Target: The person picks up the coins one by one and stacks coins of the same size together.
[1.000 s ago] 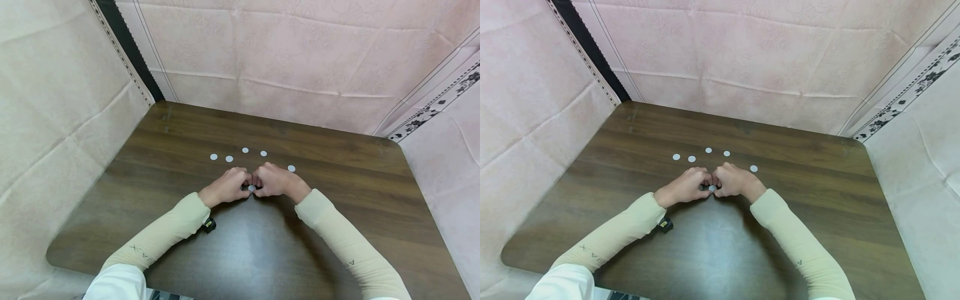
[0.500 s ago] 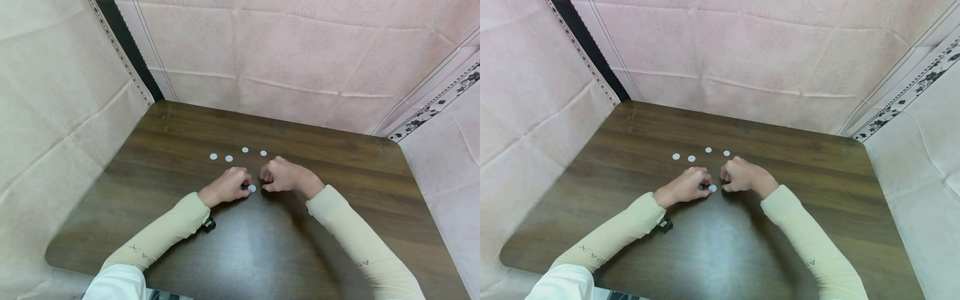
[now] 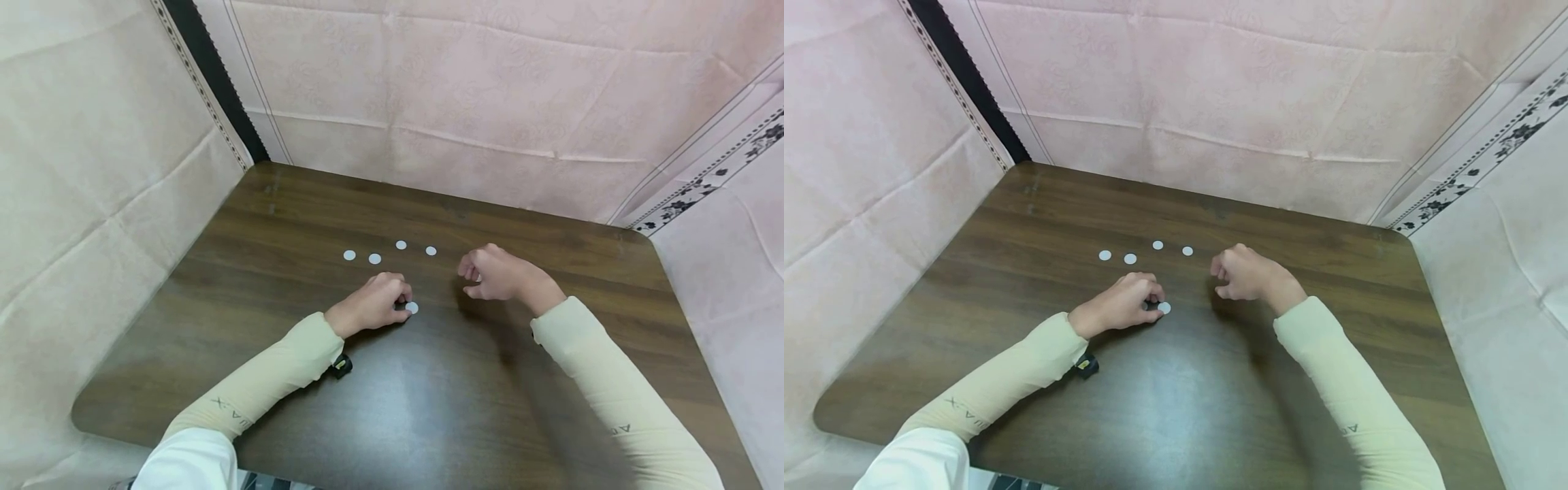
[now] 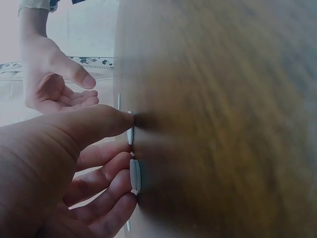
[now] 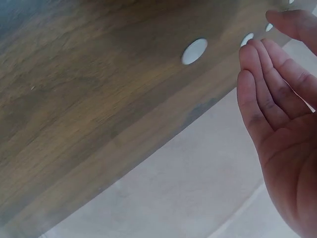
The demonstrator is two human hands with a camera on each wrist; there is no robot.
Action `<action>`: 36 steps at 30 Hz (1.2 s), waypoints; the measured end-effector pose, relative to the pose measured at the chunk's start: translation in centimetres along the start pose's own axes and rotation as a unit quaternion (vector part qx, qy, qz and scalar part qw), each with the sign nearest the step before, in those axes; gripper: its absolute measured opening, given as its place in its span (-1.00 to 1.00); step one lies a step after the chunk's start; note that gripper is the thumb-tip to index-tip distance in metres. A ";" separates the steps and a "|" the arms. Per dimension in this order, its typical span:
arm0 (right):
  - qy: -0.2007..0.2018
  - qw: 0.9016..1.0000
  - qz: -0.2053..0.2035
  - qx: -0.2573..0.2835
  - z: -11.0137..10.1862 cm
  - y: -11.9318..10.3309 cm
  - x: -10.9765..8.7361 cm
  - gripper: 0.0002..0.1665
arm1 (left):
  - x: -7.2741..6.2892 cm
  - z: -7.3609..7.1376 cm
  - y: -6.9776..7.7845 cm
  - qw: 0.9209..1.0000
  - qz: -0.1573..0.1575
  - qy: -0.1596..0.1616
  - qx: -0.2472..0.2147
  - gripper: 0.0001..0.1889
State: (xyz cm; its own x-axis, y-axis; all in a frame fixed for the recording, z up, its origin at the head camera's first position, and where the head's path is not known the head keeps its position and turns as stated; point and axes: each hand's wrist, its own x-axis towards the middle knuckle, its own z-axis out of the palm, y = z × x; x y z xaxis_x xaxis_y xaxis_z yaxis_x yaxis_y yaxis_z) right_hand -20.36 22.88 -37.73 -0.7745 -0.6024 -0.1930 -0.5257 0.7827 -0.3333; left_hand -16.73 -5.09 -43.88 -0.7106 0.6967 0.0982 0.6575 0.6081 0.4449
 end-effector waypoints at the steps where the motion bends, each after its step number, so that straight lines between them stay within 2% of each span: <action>1: 0.002 1.000 0.002 -0.003 0.0 0.2 0.0 -0.66 | 0.0 0.0 0.0 1.000 -0.001 0.000 0.000 -0.90; 18: 0.003 0.999 0.036 -0.037 0.3 3.5 0.3 -0.82 | 0.1 -0.1 0.1 1.000 -0.011 -0.014 -0.004 -0.89; 36: -0.022 0.998 0.057 -0.018 0.5 5.1 1.2 -0.76 | 0.2 0.0 0.1 1.000 -0.008 -0.009 0.001 -0.89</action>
State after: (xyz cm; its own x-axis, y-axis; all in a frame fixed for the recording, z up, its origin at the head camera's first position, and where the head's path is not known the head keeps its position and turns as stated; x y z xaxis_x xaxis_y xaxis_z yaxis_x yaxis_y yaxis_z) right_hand -23.76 26.04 -40.15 -0.8138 -0.5150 -0.2693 -0.4479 0.8510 -0.2742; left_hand -16.79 -4.87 -43.80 -0.7166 0.6934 0.0752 0.6465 0.6198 0.4448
